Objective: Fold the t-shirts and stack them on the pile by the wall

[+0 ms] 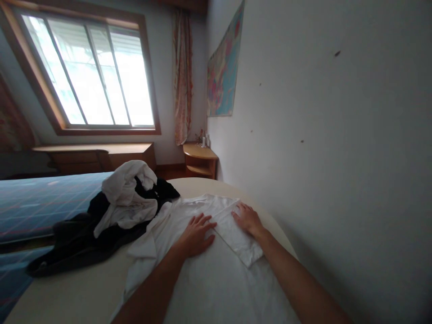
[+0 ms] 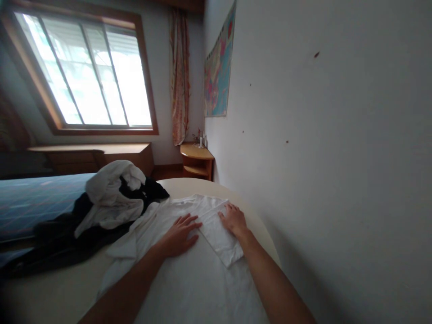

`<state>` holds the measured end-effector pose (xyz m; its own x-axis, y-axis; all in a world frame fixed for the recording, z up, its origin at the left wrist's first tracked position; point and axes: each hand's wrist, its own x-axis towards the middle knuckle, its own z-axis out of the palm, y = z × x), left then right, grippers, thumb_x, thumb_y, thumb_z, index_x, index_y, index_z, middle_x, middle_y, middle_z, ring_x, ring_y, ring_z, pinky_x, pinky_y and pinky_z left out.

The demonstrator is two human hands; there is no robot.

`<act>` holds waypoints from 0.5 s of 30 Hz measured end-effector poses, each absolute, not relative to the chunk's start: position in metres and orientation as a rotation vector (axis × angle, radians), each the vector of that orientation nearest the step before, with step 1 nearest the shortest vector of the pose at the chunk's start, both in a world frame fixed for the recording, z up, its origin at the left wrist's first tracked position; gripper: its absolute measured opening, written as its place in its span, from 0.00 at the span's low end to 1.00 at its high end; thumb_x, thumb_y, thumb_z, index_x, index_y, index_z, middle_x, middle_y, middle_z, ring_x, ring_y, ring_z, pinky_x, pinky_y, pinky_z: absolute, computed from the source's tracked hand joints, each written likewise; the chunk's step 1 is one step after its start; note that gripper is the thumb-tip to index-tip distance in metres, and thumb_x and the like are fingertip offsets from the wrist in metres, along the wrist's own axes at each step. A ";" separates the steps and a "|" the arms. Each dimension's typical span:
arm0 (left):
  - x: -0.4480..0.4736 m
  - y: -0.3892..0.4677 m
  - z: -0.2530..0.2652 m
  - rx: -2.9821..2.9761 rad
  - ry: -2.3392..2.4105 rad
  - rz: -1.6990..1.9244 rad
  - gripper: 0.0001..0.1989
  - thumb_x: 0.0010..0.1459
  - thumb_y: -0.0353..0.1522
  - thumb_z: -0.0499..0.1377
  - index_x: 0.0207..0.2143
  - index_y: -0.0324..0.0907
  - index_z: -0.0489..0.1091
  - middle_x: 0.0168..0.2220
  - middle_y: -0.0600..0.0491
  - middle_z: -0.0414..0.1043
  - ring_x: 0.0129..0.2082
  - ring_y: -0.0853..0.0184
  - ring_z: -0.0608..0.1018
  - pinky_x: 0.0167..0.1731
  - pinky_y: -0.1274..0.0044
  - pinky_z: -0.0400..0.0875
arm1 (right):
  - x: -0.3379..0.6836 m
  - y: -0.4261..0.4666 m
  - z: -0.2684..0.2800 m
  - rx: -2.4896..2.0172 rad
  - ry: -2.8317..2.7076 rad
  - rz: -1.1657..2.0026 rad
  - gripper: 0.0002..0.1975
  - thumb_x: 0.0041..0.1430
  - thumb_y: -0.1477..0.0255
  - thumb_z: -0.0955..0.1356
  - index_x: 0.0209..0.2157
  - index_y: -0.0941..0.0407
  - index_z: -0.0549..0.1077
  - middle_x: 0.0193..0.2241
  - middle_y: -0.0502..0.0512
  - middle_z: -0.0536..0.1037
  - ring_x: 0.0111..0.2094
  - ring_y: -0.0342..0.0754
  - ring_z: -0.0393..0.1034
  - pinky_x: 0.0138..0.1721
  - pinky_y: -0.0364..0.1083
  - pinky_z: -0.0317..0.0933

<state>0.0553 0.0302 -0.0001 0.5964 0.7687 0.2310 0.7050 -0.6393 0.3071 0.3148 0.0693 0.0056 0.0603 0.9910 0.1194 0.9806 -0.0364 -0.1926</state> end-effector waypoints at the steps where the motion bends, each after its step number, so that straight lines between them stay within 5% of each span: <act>1: 0.055 0.030 0.000 2.635 1.230 0.514 0.22 0.63 0.38 0.56 0.60 0.51 0.68 0.66 0.50 0.60 0.68 0.49 0.57 0.65 0.51 0.49 | 0.317 0.068 0.008 -2.127 -1.995 0.050 0.27 0.67 0.58 0.60 0.61 0.59 0.66 0.63 0.62 0.65 0.62 0.54 0.59 0.61 0.49 0.52; 15: 0.058 0.028 -0.001 2.641 1.234 0.567 0.22 0.62 0.36 0.56 0.59 0.50 0.67 0.64 0.48 0.61 0.67 0.51 0.58 0.65 0.51 0.49 | 0.352 0.046 0.032 -2.438 -1.882 0.304 0.18 0.57 0.61 0.68 0.40 0.59 0.80 0.41 0.69 0.81 0.45 0.62 0.77 0.42 0.52 0.67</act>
<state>0.0577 0.0281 -0.0011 0.5850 0.7661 0.2662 0.7008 -0.6427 0.3096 0.3524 0.0461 0.0321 0.2417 0.9621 -0.1261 0.9529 -0.2599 -0.1563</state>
